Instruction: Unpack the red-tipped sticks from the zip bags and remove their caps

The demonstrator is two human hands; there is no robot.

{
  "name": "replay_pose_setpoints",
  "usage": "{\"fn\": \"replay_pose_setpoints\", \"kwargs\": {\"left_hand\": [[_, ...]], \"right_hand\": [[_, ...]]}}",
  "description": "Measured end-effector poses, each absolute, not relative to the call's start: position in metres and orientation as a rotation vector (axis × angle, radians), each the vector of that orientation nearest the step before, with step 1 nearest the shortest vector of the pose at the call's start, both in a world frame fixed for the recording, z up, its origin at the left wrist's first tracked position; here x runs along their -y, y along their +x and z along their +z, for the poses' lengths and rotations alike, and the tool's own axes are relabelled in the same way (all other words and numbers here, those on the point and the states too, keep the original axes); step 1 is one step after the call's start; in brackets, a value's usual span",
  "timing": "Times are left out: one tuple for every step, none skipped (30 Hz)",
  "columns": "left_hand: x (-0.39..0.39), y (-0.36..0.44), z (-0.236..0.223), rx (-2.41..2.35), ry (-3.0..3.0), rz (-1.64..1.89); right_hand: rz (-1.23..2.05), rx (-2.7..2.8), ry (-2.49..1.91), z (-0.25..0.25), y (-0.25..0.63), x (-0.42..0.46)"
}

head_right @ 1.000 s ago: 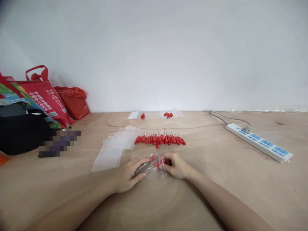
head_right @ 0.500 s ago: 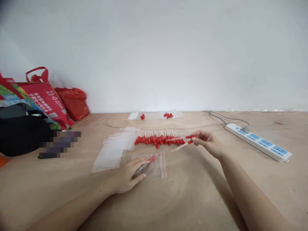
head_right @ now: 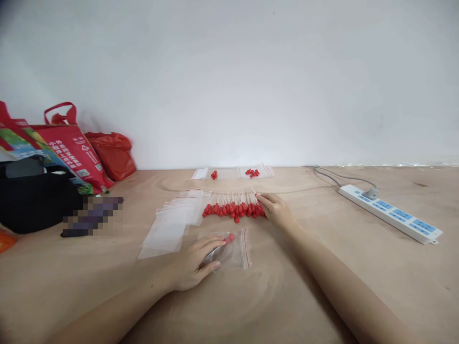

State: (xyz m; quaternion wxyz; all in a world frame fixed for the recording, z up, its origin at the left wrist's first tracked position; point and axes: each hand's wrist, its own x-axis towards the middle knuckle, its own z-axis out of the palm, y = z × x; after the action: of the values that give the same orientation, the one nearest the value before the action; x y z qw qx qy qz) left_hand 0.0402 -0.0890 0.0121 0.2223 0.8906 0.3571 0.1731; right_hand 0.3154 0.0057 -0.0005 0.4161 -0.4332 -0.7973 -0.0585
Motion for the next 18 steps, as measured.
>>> {"fn": "replay_pose_setpoints", "kwargs": {"left_hand": [[0.089, 0.04, 0.012, -0.978, 2.463, 0.479], [0.089, 0.04, 0.012, -0.97, 2.465, 0.481], [0.089, 0.04, 0.012, -0.962, 2.466, 0.485], [0.088, 0.04, 0.011, -0.955, 2.464, 0.488], [0.088, 0.04, 0.011, -0.951, 2.462, 0.492], [0.088, 0.04, 0.011, -0.951, 2.458, 0.497], [0.088, 0.04, 0.01, -0.95, 2.454, 0.5], [0.088, 0.04, 0.01, -0.949, 2.45, 0.502], [0.088, 0.04, 0.01, -0.951, 2.444, 0.504], [0.089, 0.039, 0.01, -0.953, 2.439, 0.505], [0.089, 0.039, 0.011, -0.958, 2.433, 0.509], [0.089, 0.039, 0.011, -0.963, 2.428, 0.51], [0.089, 0.039, 0.012, -0.969, 2.424, 0.508], [0.089, 0.039, 0.012, -0.974, 2.421, 0.505], [0.089, 0.039, 0.013, -0.977, 2.419, 0.499], [0.089, 0.039, 0.013, -0.978, 2.417, 0.492], [0.088, 0.039, 0.013, -0.979, 2.414, 0.485], [0.088, 0.038, 0.012, -0.981, 2.41, 0.478]], "right_hand": [[-0.176, 2.059, -1.089, -0.004, 0.314, -0.007], [-0.2, 2.117, -1.09, -0.006, 0.313, -0.007], [-0.215, 2.175, -1.09, -0.008, 0.311, -0.007], [-0.225, 2.228, -1.091, -0.008, 0.31, -0.006], [-0.231, 2.27, -1.094, -0.008, 0.309, -0.005], [-0.236, 2.299, -1.099, -0.007, 0.308, -0.003], [-0.241, 2.314, -1.108, -0.005, 0.307, -0.001], [-0.244, 2.315, -1.123, -0.004, 0.306, 0.002], [-0.24, 2.305, -1.139, -0.002, 0.306, 0.005], [-0.225, 2.282, -1.151, -0.001, 0.306, 0.009], [-0.194, 2.246, -1.158, 0.0, 0.307, 0.013], [-0.144, 2.197, -1.159, 0.001, 0.307, 0.018], [-0.079, 2.139, -1.16, 0.001, 0.308, 0.023], [-0.001, 2.081, -1.165, 0.001, 0.308, 0.028], [0.083, 2.031, -1.175, 0.001, 0.309, 0.034], [0.167, 1.998, -1.186, 0.0, 0.309, 0.04], [0.248, 1.988, -1.192, -0.001, 0.308, 0.046], [0.323, 1.999, -1.193, -0.002, 0.307, 0.052]]}}
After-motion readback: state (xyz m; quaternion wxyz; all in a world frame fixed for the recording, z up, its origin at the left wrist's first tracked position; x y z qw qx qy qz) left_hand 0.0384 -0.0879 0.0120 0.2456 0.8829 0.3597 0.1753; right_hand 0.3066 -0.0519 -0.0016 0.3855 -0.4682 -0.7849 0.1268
